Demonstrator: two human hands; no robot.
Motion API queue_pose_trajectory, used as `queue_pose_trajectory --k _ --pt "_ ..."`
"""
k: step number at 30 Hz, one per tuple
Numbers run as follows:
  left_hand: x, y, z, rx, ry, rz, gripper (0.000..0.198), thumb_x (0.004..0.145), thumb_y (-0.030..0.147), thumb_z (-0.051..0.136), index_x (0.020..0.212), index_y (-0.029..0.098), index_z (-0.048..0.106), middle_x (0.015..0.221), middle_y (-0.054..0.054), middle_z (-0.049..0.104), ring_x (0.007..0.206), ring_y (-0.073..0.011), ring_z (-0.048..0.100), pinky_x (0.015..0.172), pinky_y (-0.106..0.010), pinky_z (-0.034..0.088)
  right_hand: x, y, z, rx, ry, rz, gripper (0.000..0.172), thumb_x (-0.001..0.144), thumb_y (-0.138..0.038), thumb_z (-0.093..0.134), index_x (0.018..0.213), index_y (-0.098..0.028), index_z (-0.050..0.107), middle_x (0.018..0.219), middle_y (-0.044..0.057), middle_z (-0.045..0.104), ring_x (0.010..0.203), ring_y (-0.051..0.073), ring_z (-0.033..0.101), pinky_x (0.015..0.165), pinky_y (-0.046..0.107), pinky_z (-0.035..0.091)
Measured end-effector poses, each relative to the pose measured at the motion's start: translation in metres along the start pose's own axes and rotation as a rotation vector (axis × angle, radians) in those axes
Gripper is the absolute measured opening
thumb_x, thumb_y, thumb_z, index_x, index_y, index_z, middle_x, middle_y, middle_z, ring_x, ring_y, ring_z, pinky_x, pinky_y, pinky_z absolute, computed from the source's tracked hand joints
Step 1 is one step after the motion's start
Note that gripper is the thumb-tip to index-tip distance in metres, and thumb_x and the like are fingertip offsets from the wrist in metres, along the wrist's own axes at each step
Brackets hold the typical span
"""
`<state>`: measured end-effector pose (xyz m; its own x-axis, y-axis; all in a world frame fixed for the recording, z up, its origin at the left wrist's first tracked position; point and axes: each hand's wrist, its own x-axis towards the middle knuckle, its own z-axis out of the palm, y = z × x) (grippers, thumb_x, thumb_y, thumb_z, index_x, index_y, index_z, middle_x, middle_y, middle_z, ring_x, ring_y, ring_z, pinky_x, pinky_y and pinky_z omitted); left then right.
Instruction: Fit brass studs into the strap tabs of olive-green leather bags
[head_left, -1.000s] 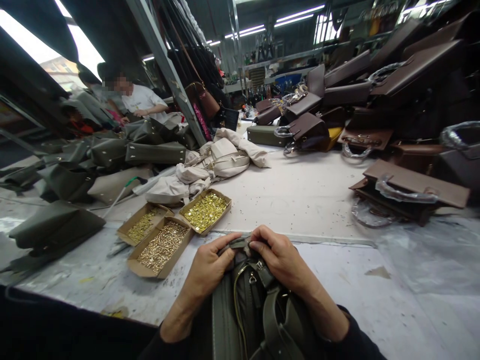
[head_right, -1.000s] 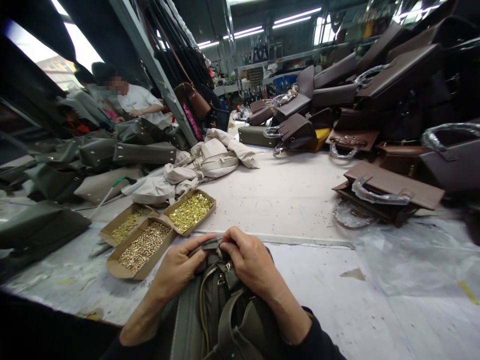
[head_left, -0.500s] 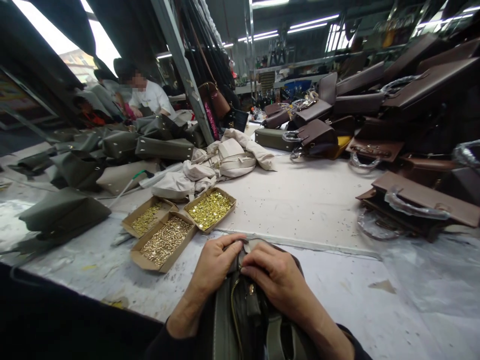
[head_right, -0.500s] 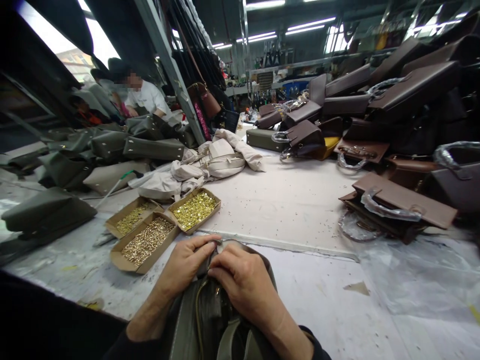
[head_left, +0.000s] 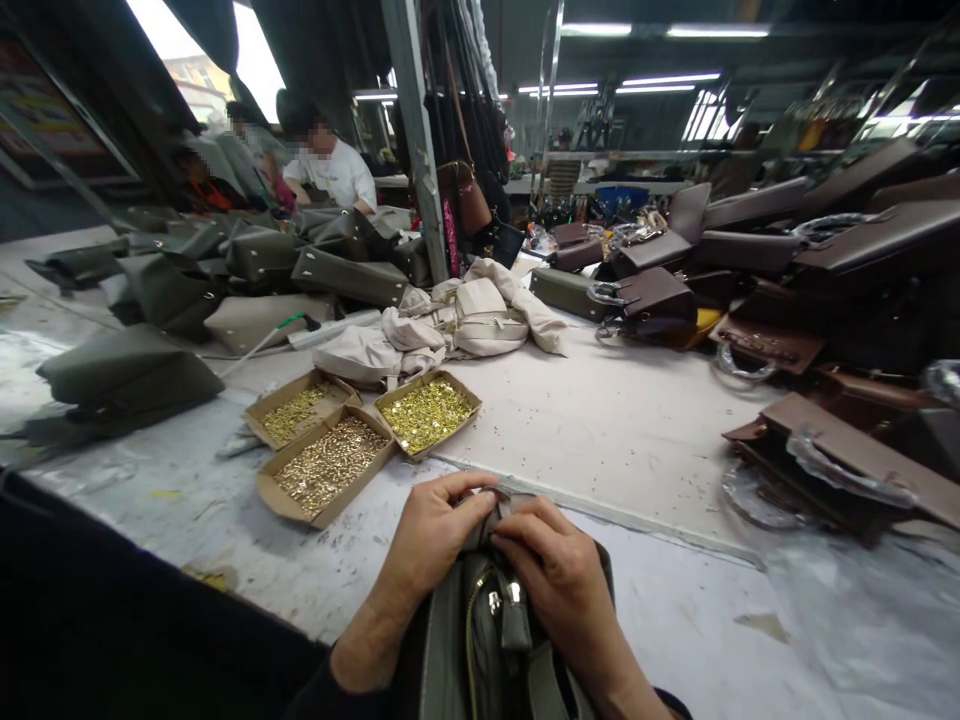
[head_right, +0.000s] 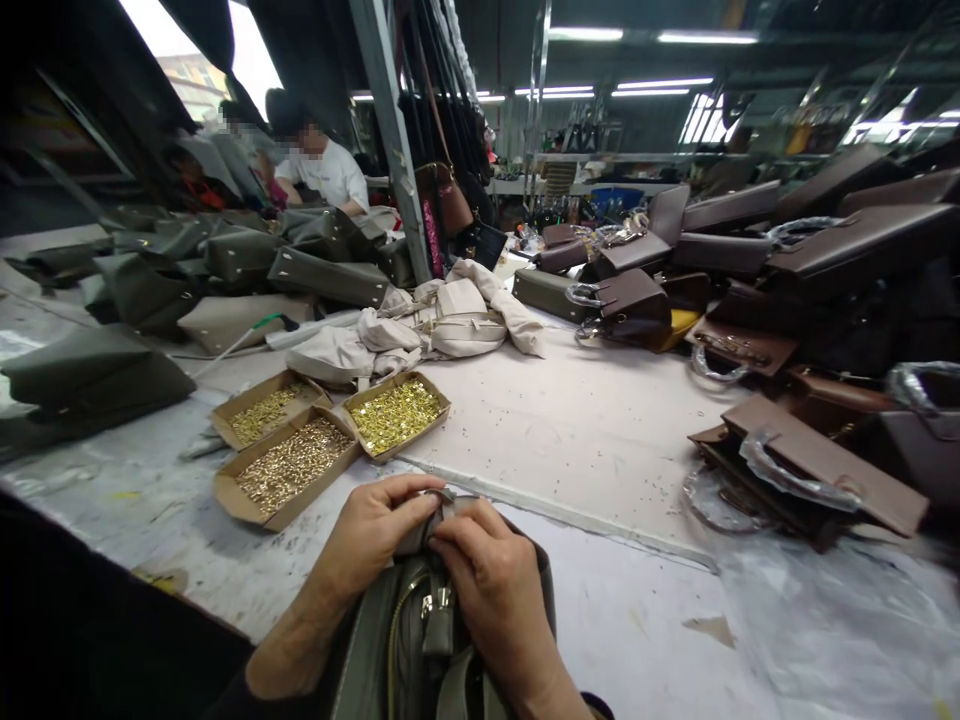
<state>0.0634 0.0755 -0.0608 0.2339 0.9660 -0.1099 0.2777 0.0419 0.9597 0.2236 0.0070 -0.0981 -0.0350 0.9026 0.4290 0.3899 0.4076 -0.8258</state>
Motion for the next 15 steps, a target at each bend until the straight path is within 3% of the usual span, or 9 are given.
queue_pose_trajectory --k 6,11,15 --pt "-0.010 -0.004 0.000 -0.021 0.013 0.023 0.027 0.080 0.038 0.065 0.098 0.024 0.079 0.103 -0.002 0.077 0.101 -0.0237 0.069 0.098 -0.035 0.051 -0.003 -0.001 0.006 -0.011 0.059 -0.096 0.019 0.100 -0.009 0.058 0.106 -0.023 0.070 0.091 0.001 0.062 0.079 0.013 0.062 0.071 0.021 0.048" --pt "-0.015 -0.006 -0.001 -0.045 0.035 0.023 0.025 0.080 0.036 0.065 0.099 0.025 0.079 0.103 0.000 0.077 0.102 -0.0229 0.069 0.098 -0.033 0.052 -0.008 0.000 0.007 -0.208 0.119 -0.218 0.026 0.099 -0.005 0.057 0.114 -0.022 0.069 0.090 0.003 0.061 0.078 0.014 0.058 0.069 0.025 0.046" --pt "-0.015 -0.007 -0.001 -0.054 0.029 0.026 0.022 0.081 0.033 0.066 0.096 0.026 0.079 0.097 0.001 0.077 0.095 -0.0213 0.069 0.094 -0.031 0.052 -0.006 0.000 0.006 -0.298 0.149 -0.226 0.020 0.097 -0.007 0.062 0.106 -0.023 0.069 0.084 0.003 0.058 0.078 0.018 0.053 0.070 0.030 0.041"
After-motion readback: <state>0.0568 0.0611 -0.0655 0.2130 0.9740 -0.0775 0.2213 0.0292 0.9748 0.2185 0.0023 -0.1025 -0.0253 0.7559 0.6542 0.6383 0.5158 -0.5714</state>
